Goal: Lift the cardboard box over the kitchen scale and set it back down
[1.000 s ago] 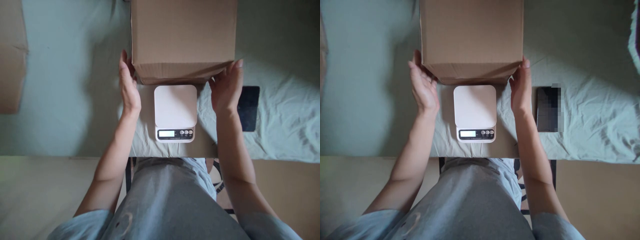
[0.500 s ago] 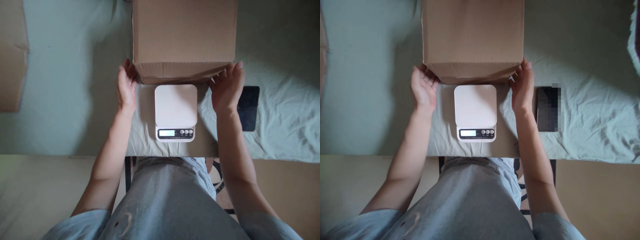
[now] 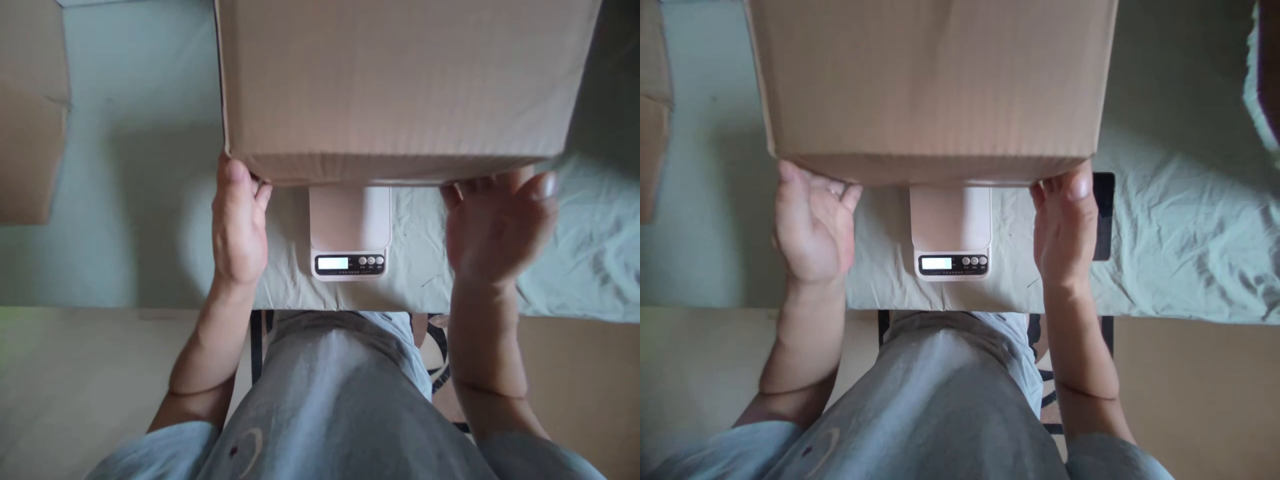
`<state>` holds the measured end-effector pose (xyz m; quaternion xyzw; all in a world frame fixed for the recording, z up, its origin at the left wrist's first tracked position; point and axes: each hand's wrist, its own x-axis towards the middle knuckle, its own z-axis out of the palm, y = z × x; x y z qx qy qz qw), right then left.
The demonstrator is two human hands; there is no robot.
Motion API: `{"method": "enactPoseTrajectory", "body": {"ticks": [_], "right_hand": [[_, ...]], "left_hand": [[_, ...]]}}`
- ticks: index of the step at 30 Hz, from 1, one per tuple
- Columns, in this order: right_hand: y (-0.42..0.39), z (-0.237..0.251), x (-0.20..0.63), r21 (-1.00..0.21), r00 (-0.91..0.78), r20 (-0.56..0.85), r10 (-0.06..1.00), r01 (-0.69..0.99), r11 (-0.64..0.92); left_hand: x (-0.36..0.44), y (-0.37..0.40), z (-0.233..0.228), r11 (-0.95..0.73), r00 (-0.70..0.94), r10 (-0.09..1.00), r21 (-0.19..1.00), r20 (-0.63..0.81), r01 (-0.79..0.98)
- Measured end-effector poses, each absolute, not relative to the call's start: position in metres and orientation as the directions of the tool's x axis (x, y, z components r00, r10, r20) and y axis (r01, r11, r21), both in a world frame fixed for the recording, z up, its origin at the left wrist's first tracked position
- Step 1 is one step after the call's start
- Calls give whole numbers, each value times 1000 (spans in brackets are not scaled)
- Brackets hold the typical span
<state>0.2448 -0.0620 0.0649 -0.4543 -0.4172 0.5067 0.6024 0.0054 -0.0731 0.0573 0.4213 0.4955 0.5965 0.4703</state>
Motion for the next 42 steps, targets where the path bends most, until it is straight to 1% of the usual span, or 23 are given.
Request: {"method": "enactPoseTrajectory", "body": {"ticks": [4,9,13,18,21,25,30,35,39,42], "right_hand": [[-90,55,245,-967,108,32,994,-246,58],[-105,44,244,-978,133,-6,991,-208,22],[-110,40,245,-976,142,-18,990,-215,13],[-111,33,249,-979,123,-29,992,-203,-4],[-111,30,250,-983,131,-46,990,-184,-22],[-110,30,251,-985,133,-58,989,-171,-34],[-110,26,256,-979,126,-93,988,-194,-67],[-109,12,263,-967,123,-178,976,-207,-150],[-108,8,264,-961,117,-205,972,-214,-177],[-107,8,264,-968,135,-173,976,-208,-143]], "left_hand": [[5,-107,44,12,-284,958,992,-47,-123],[11,-125,38,-35,-283,959,992,0,-118],[14,-129,36,-40,-259,966,991,5,-131],[12,-132,30,5,-268,963,992,-40,-129],[12,-133,29,6,-266,963,991,-41,-132],[13,-133,27,-13,-311,950,988,-35,-151],[5,-133,14,62,-391,915,993,-98,-102],[-6,-136,-6,169,-411,888,978,-205,-122],[-10,-135,-15,176,-417,884,977,-209,-117],[-12,-134,-17,165,-407,895,983,-185,-84]]}}
